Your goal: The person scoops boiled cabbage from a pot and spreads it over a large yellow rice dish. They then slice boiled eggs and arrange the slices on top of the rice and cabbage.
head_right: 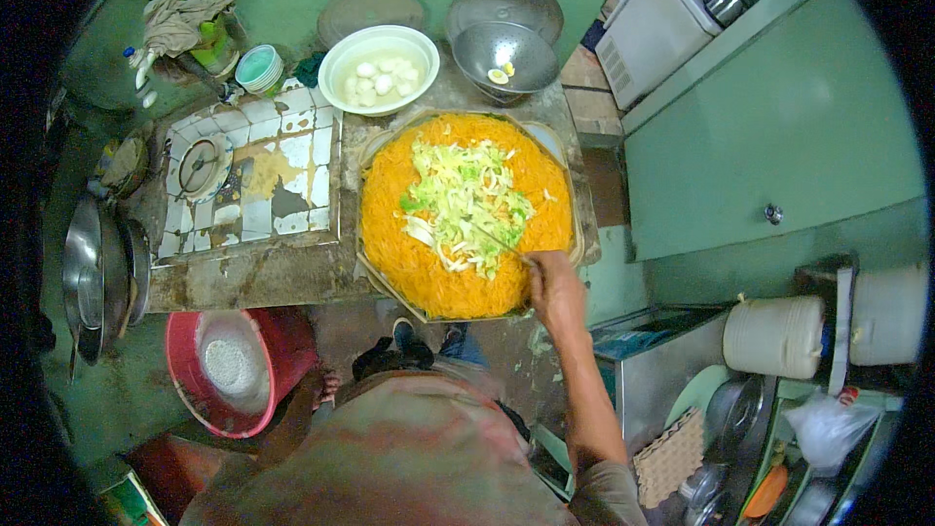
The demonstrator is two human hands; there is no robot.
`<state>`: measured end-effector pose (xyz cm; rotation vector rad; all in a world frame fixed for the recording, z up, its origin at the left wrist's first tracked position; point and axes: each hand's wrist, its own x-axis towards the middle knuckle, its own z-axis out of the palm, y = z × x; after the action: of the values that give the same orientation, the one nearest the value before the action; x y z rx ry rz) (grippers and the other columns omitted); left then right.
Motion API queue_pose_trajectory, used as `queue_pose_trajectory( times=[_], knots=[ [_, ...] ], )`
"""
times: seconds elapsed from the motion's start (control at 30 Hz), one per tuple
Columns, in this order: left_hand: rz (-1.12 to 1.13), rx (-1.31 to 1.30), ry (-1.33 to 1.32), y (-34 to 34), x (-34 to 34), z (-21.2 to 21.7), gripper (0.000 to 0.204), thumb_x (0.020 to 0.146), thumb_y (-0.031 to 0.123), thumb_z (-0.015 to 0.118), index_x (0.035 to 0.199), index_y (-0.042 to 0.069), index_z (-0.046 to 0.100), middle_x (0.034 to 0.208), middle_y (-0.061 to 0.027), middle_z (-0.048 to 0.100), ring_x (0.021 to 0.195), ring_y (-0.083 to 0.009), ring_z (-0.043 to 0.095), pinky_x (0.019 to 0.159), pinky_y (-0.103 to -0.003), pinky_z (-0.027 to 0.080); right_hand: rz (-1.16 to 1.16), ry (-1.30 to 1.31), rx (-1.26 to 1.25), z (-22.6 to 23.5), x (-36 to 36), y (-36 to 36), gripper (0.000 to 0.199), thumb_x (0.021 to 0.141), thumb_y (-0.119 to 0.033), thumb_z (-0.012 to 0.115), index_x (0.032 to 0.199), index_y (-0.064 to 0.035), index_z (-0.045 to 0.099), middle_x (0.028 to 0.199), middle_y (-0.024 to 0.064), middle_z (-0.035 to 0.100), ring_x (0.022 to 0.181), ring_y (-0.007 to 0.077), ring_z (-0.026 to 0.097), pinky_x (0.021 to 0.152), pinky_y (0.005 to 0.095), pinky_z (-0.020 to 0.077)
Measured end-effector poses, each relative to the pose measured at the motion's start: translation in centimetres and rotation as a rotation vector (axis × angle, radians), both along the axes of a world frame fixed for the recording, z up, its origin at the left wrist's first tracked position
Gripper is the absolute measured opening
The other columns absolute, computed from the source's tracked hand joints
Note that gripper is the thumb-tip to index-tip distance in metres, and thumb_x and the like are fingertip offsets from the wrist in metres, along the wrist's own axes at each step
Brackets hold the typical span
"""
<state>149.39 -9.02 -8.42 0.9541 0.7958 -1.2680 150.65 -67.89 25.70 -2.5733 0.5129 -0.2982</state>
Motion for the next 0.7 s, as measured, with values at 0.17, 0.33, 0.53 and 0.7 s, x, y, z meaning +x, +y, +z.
queue_pose_trajectory(
  times=[0.17,0.33,0.53,0.7],
  knots=[
    [-0.159,-0.184,0.104,-2.5,0.5,-1.6,0.032,0.094,0.035,0.054,0.114,0.012,0.062,0.096,-0.0052,0.067,0.075,-0.0186,0.060,0.066,-0.036,0.053,0.117,0.113,0.126,-0.1,-0.3,1.9,0.018,0.090,-0.011,0.058,0.107,-0.0075,0.064,0.100,0.0175,0.062,0.094,0.0381,0.061,0.078,0.0442,0.0495],
    [-0.044,-0.114,-0.067,-5.9,7.0,-0.7,0.035,0.094,0.036,0.054,0.118,0.012,0.062,0.098,-0.0057,0.067,0.077,-0.0185,0.062,0.069,-0.035,0.054,-0.066,-0.033,0.020,-0.8,0.4,-1.9,0.020,0.089,-0.011,0.058,0.107,-0.0035,0.063,0.100,0.0203,0.062,0.094,0.0389,0.060,0.081,0.0449,0.0488],
    [-0.144,0.320,-0.485,-10.8,12.1,5.9,0.039,0.094,0.038,0.054,0.122,0.012,0.060,0.099,-0.0070,0.067,0.079,-0.0184,0.064,0.070,-0.035,0.055,0.032,-0.086,0.021,-1.0,1.5,-3.2,0.019,0.089,-0.011,0.057,0.106,-0.0044,0.065,0.101,0.0187,0.063,0.093,0.0376,0.061,0.081,0.0433,0.0491],
    [-0.138,0.283,-0.380,-10.7,11.7,7.0,0.037,0.095,0.032,0.052,0.127,0.012,0.056,0.099,-0.0081,0.066,0.076,-0.0190,0.064,0.067,-0.035,0.055,-0.068,-0.061,0.065,-0.1,3.0,-4.1,0.019,0.088,-0.011,0.059,0.104,-0.0064,0.066,0.100,0.0167,0.063,0.095,0.0365,0.062,0.080,0.0420,0.0498]
  ],
)
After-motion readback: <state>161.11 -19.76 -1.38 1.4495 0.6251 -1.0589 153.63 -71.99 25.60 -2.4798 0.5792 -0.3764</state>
